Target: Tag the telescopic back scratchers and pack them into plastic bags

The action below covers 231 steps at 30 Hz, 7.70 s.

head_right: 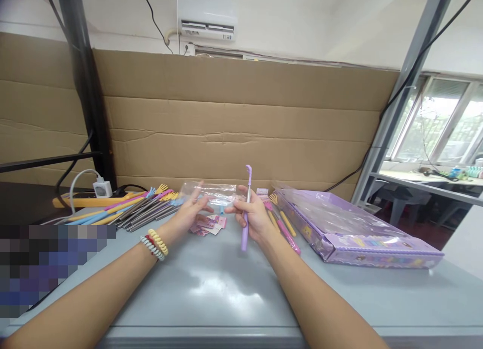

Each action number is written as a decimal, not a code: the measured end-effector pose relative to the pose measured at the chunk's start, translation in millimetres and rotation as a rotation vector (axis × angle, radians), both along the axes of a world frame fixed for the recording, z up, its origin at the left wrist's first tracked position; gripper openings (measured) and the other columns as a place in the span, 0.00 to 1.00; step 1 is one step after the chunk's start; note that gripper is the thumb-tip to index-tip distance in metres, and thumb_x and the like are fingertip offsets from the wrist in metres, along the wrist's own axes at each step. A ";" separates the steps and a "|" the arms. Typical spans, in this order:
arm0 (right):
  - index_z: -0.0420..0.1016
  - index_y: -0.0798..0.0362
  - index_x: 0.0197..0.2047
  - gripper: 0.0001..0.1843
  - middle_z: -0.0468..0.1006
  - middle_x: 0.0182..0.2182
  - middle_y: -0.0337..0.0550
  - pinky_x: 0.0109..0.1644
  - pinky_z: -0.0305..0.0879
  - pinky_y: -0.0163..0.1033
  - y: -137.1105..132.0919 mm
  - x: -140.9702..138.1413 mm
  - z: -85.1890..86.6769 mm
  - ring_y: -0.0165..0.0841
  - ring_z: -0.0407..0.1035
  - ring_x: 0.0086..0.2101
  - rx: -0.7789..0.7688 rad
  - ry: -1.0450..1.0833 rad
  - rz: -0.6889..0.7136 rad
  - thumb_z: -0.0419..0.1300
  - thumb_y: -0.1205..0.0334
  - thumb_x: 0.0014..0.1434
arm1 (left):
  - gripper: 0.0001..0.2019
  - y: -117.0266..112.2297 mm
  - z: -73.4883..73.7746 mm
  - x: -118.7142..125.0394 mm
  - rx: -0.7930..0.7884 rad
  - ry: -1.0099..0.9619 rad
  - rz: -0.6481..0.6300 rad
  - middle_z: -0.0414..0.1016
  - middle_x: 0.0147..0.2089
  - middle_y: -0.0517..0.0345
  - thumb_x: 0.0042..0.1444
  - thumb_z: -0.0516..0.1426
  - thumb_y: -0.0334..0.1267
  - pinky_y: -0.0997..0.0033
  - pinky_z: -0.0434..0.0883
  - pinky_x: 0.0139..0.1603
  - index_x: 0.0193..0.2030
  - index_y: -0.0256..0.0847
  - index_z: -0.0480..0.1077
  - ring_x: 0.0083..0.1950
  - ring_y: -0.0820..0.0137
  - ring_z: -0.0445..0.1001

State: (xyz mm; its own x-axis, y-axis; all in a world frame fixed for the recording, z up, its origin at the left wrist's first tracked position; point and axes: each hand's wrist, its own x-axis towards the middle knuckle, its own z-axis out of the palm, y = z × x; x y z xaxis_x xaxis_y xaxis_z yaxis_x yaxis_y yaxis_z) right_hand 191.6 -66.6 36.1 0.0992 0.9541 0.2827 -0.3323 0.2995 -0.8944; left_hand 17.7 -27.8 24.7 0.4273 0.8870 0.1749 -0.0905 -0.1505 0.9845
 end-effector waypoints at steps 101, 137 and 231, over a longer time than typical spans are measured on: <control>0.55 0.57 0.56 0.25 0.69 0.22 0.38 0.29 0.54 0.36 -11.5 -4.6 -4.3 0.33 0.64 0.24 0.242 -1.158 -0.344 0.49 0.53 0.59 | 0.20 5.2 12.1 -13.1 0.051 -0.166 0.078 0.72 0.31 0.56 0.43 0.60 0.53 0.76 0.65 0.23 0.32 0.37 0.69 0.27 0.73 0.71; 0.68 0.54 0.33 0.18 0.67 0.16 0.32 0.23 0.57 0.32 -2.6 -3.3 -14.2 0.25 0.61 0.18 0.270 -0.867 -0.028 0.66 0.53 0.43 | 0.10 4.1 11.7 -20.8 -0.093 -0.325 -0.197 0.72 0.26 0.55 0.48 0.60 0.39 0.73 0.70 0.27 0.31 0.34 0.68 0.25 0.72 0.71; 0.64 0.54 0.37 0.17 0.71 0.31 0.43 0.20 0.58 0.34 26.1 42.2 -5.4 0.26 0.62 0.19 0.143 -0.470 -0.680 0.57 0.51 0.48 | 0.13 2.9 7.4 -22.3 0.066 0.307 -0.375 0.66 0.20 0.61 0.46 0.60 0.44 0.75 0.62 0.23 0.27 0.36 0.66 0.21 0.76 0.64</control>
